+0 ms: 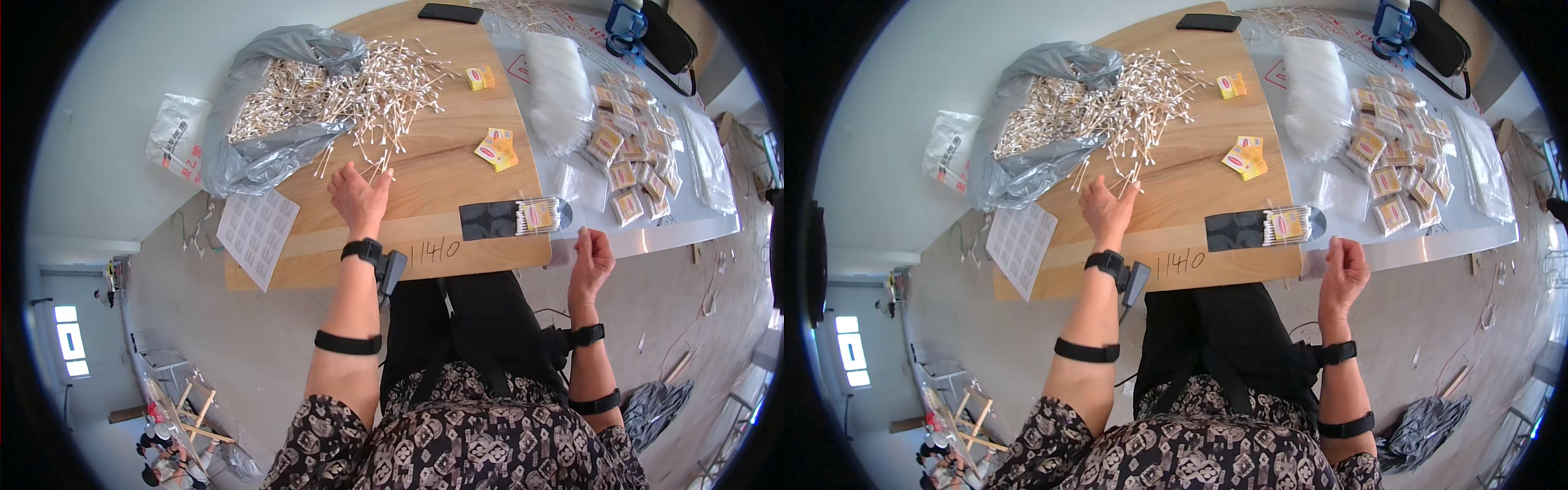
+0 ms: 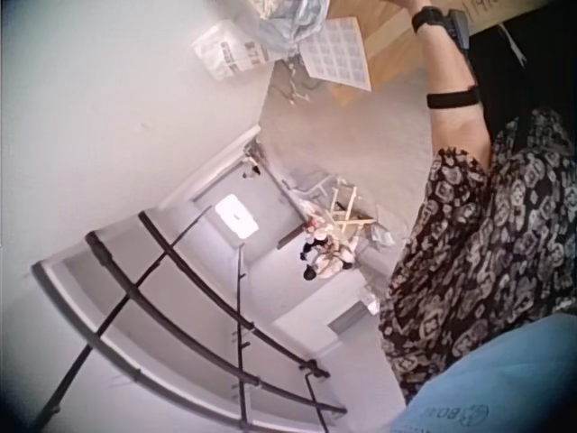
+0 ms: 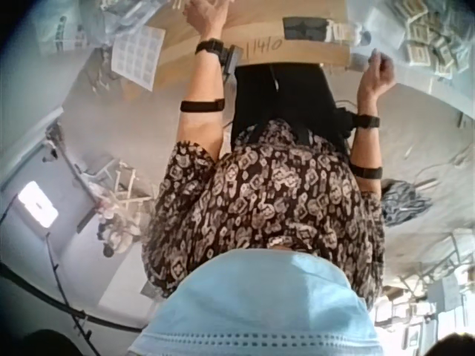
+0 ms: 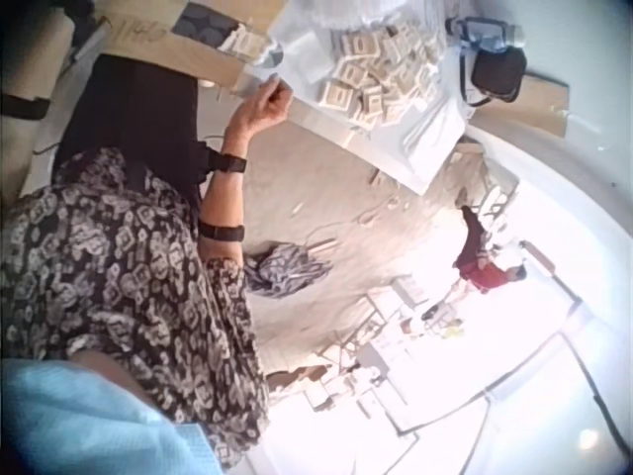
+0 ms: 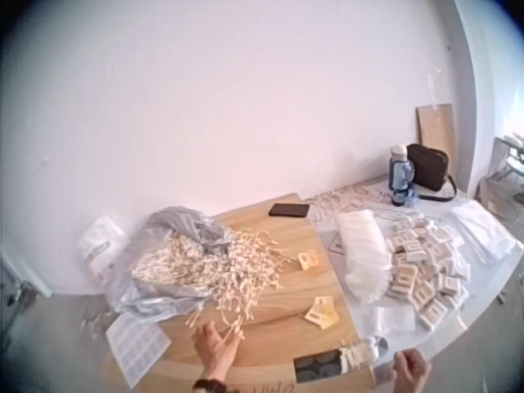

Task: Counting and arranging cotton swabs and placing them into small plastic bags.

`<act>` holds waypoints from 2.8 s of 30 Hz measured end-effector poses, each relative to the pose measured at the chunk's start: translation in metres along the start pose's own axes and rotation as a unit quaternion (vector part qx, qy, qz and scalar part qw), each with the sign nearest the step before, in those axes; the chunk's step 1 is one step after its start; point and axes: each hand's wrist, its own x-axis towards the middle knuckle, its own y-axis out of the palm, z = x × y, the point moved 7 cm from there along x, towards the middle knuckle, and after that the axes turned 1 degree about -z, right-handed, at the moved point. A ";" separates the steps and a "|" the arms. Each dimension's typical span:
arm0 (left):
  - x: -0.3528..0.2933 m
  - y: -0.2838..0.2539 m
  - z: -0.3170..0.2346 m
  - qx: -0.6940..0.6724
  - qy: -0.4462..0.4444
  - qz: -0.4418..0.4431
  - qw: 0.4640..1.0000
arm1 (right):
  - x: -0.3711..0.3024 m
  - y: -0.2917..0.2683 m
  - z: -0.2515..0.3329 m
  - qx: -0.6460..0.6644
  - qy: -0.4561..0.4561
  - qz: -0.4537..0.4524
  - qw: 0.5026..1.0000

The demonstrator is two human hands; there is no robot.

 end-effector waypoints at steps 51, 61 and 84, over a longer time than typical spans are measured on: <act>-0.073 0.001 -0.004 -0.081 0.130 -0.028 0.988 | -0.081 0.166 0.044 -0.207 -0.151 0.373 0.892; -0.082 0.007 -0.007 -0.124 0.142 -0.011 0.982 | -0.083 0.165 0.046 -0.204 -0.154 0.355 0.899; -0.097 0.005 -0.038 -0.205 0.209 0.002 0.956 | -0.095 0.179 0.070 -0.174 -0.331 0.307 0.875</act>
